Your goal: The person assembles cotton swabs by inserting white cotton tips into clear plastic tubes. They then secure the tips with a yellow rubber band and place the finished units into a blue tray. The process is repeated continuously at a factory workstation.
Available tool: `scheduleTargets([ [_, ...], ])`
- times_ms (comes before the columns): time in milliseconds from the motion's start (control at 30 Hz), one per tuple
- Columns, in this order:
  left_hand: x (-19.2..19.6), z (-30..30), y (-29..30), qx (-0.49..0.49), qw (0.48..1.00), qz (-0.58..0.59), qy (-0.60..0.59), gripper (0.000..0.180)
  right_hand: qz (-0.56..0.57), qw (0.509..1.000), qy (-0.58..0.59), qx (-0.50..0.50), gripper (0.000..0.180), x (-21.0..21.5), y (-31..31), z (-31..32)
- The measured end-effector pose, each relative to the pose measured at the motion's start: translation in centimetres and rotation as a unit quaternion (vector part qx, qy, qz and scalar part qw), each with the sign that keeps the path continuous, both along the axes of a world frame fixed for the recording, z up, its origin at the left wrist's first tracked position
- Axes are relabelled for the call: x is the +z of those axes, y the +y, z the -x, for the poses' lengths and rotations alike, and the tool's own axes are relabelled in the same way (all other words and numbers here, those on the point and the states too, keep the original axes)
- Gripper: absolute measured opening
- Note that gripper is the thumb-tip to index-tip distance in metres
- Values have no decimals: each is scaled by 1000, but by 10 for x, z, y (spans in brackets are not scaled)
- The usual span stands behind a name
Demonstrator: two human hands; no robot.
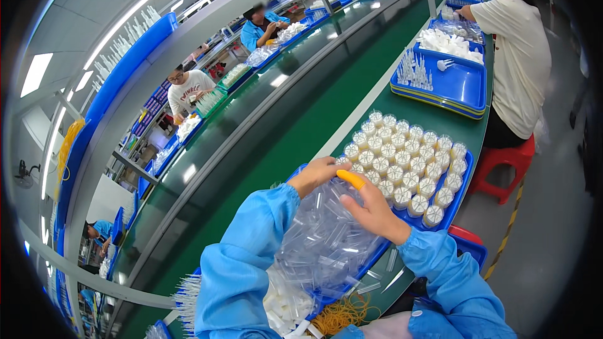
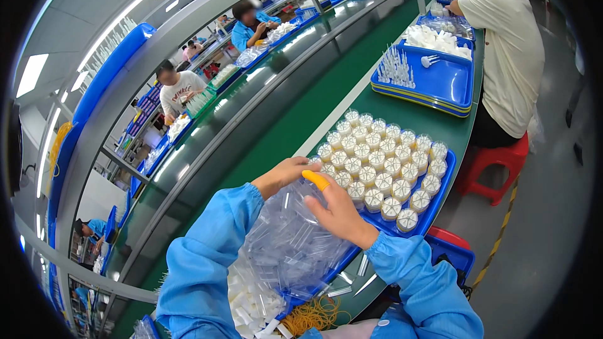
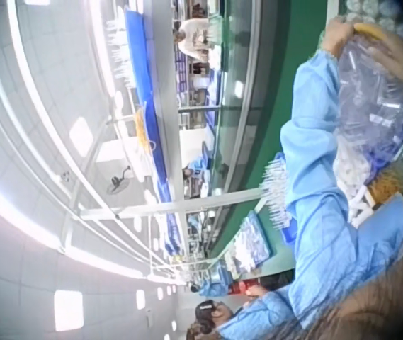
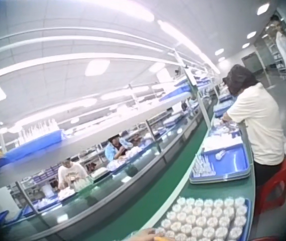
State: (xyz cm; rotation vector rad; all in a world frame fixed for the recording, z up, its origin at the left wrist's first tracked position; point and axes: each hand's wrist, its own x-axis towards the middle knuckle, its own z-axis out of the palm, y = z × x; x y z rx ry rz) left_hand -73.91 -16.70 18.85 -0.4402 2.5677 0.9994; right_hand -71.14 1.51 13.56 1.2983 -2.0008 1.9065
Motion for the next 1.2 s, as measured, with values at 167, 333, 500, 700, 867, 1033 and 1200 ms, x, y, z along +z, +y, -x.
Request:
scheduleTargets([
  [167,-9,-6,-4,16,998,6,53,65,-58,997,45,-35,46,-6,-2,0],
  [333,-20,-8,-20,11,996,-26,87,52,-23,999,23,4,44,-7,-10,-5],
  [500,11,-24,-21,-34,997,-55,40,41,-22,997,5,80,40,2,-19,-11],
  [700,19,-46,-39,-59,992,-103,49,30,-55,979,173,93,39,15,-32,-16],
  [867,29,-60,-39,-90,992,-35,83,28,-140,962,214,100,39,36,-29,-24],
  [1033,13,-73,-49,-139,974,71,166,27,-113,967,228,4,39,49,-6,-49],
  [1200,22,-67,-32,-261,908,234,229,24,-173,970,159,-60,41,25,49,-61],
])
